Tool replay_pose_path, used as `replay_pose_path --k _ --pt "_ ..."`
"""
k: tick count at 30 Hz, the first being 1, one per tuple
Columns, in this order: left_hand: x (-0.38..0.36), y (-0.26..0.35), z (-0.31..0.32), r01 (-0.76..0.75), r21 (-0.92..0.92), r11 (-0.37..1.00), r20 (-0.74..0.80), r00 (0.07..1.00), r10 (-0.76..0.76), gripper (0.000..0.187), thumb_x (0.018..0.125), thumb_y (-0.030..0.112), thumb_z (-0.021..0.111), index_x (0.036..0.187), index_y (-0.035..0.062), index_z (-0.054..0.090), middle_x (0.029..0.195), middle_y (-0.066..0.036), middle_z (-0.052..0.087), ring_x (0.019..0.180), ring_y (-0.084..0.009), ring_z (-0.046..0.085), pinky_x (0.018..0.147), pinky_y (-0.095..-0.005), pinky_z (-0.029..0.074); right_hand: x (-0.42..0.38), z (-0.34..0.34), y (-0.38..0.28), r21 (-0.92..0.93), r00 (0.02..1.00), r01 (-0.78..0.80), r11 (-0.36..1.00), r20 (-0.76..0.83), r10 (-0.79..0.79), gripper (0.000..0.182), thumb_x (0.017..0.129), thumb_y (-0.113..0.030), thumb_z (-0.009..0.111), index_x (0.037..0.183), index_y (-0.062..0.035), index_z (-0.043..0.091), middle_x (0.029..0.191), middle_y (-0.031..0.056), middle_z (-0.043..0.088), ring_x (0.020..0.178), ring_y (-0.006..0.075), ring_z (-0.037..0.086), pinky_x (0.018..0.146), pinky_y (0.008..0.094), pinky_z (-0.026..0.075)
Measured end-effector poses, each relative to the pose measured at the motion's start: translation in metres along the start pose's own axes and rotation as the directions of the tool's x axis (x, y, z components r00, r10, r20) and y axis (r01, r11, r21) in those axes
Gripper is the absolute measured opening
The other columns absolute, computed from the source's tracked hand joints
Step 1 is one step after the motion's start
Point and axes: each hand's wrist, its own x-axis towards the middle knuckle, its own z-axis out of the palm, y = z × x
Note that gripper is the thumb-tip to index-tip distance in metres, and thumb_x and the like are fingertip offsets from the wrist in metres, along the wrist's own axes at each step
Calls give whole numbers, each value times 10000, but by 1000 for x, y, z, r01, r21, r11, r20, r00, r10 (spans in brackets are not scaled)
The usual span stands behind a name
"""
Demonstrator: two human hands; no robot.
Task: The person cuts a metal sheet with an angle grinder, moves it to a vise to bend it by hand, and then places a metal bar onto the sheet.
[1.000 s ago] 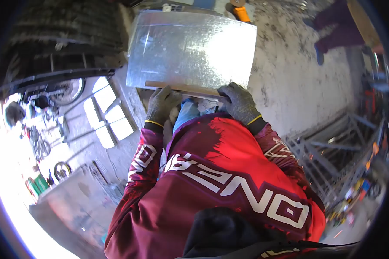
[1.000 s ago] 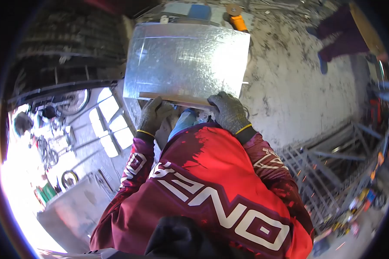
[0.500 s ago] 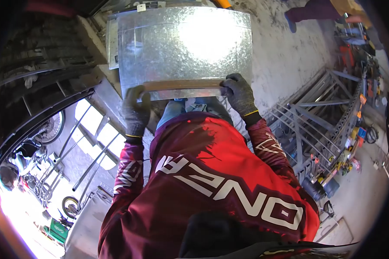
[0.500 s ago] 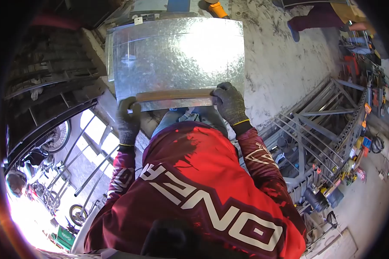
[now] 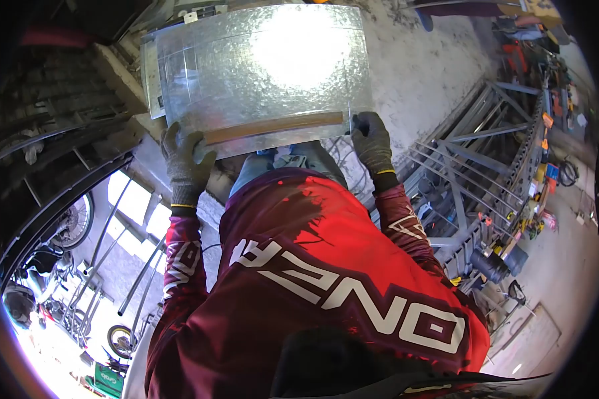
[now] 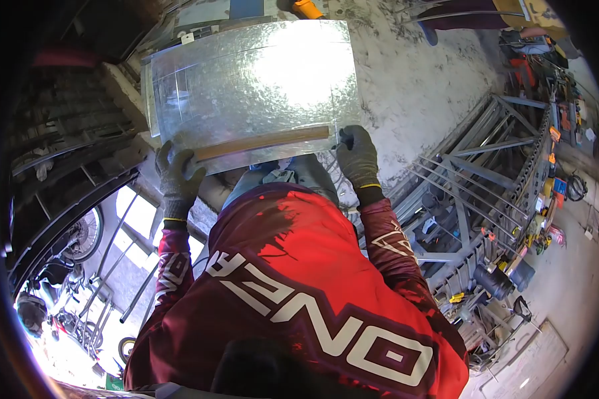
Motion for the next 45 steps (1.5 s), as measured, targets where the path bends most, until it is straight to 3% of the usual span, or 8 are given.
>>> replay_pose_path --k 6,19,29,31,36,39,41,45 --pt "2 -9 10 38 -250 967 -14 999 -43 442 675 200 795 1099 127 692 1410 -243 430 1350 -480 366 1135 -523 335 -2 4 3 213 996 7 977 88 -27 198 812 -96 701 1001 -47 670 910 129 700 823 223 685 791 345 545" --pt "4 5 10 1 -123 992 -101 995 -14 201 767 221 763 946 128 771 1376 -193 522 1343 -475 384 1163 -545 301 5 19 0 123 1000 8 992 28 -12 178 874 -154 686 1011 -41 675 905 160 713 855 256 716 775 363 548" --pt "7 5 13 -36 -133 990 -129 991 19 222 755 211 762 950 106 737 1323 -182 539 1307 -471 408 1125 -542 342 2 18 -7 138 1000 -19 990 5 19 188 865 -164 698 1000 -34 674 900 158 711 837 259 711 767 372 545" --pt "7 6 13 -36 -138 990 -157 987 14 238 743 208 775 952 106 721 1318 -178 541 1302 -465 411 1114 -542 352 2 17 -9 133 1000 -24 991 19 21 143 871 -99 702 991 -28 670 869 97 702 812 164 662 767 322 530" --pt "7 4 14 -42 -105 994 -125 992 29 251 738 212 791 956 108 721 1321 -177 543 1313 -463 406 1118 -546 345 4 22 -3 178 1000 -19 984 19 16 133 880 -94 694 992 -26 669 860 94 704 793 154 667 752 312 535" --pt "6 3 14 -36 -114 993 -124 992 22 254 737 209 797 956 108 719 1326 -176 542 1320 -464 402 1124 -548 337 4 20 -10 211 999 -30 977 20 26 168 878 -144 671 993 -21 670 880 156 708 811 261 711 761 364 547" --pt "6 3 14 -40 -127 991 -121 992 24 254 738 208 799 957 108 718 1329 -176 541 1324 -465 400 1128 -548 332 3 18 -13 216 998 -53 975 30 48 124 888 -88 683 995 -26 670 858 96 706 802 152 678 756 314 540" --pt "6 4 14 -53 -109 993 -140 989 37 249 737 200 800 951 106 713 1324 -176 542 1318 -461 406 1126 -545 335 6 22 -9 177 1000 -3 984 -11 5 121 889 -90 679 994 -28 672 855 96 704 799 149 677 753 314 539"
